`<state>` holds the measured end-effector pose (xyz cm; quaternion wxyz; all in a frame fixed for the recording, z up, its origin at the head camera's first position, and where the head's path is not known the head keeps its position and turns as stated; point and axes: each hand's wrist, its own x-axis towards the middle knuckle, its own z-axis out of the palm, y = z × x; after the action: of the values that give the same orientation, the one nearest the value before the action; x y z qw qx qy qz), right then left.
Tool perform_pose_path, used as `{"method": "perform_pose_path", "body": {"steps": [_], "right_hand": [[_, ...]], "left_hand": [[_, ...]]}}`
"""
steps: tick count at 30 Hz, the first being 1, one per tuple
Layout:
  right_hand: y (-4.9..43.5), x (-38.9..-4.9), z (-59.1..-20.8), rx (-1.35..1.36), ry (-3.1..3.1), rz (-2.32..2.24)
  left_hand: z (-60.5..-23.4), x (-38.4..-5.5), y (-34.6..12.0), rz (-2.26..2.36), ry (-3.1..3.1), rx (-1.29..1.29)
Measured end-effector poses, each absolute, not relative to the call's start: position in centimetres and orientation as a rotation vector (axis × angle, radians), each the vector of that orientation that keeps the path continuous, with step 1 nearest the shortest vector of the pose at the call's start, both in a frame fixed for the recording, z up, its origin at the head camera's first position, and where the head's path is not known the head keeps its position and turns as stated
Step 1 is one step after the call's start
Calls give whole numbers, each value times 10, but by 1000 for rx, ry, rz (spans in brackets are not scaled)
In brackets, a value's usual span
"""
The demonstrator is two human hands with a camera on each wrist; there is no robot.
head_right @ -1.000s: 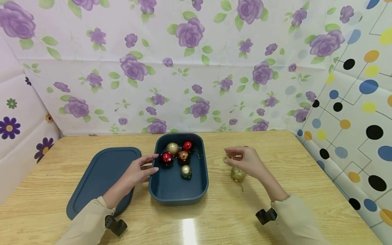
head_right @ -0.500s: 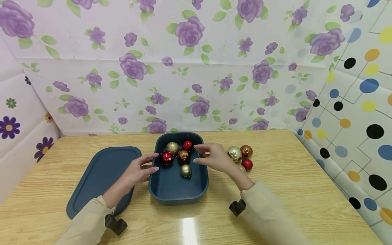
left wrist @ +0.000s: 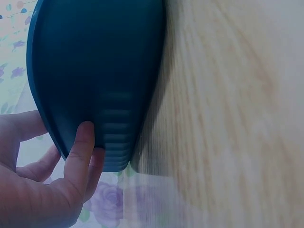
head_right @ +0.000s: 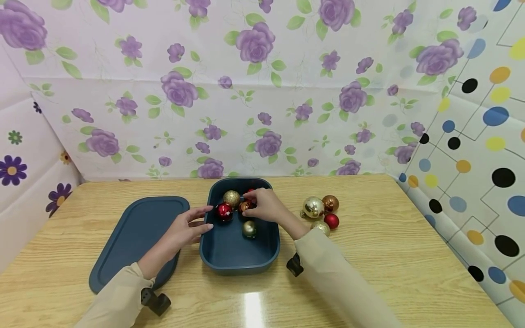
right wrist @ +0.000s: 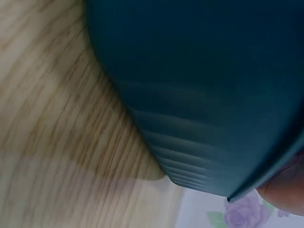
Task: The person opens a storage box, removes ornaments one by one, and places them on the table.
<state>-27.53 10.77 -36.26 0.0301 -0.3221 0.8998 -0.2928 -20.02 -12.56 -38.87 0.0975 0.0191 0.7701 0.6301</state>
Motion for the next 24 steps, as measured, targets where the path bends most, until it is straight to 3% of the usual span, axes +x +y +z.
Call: {"method": "perform_pose_path", "body": {"steps": [24], "right_hand": [[94, -283, -375, -1158, 2977, -582]], "left_hand": [[-388, -201, -125, 1866, 2285, 52]]}}
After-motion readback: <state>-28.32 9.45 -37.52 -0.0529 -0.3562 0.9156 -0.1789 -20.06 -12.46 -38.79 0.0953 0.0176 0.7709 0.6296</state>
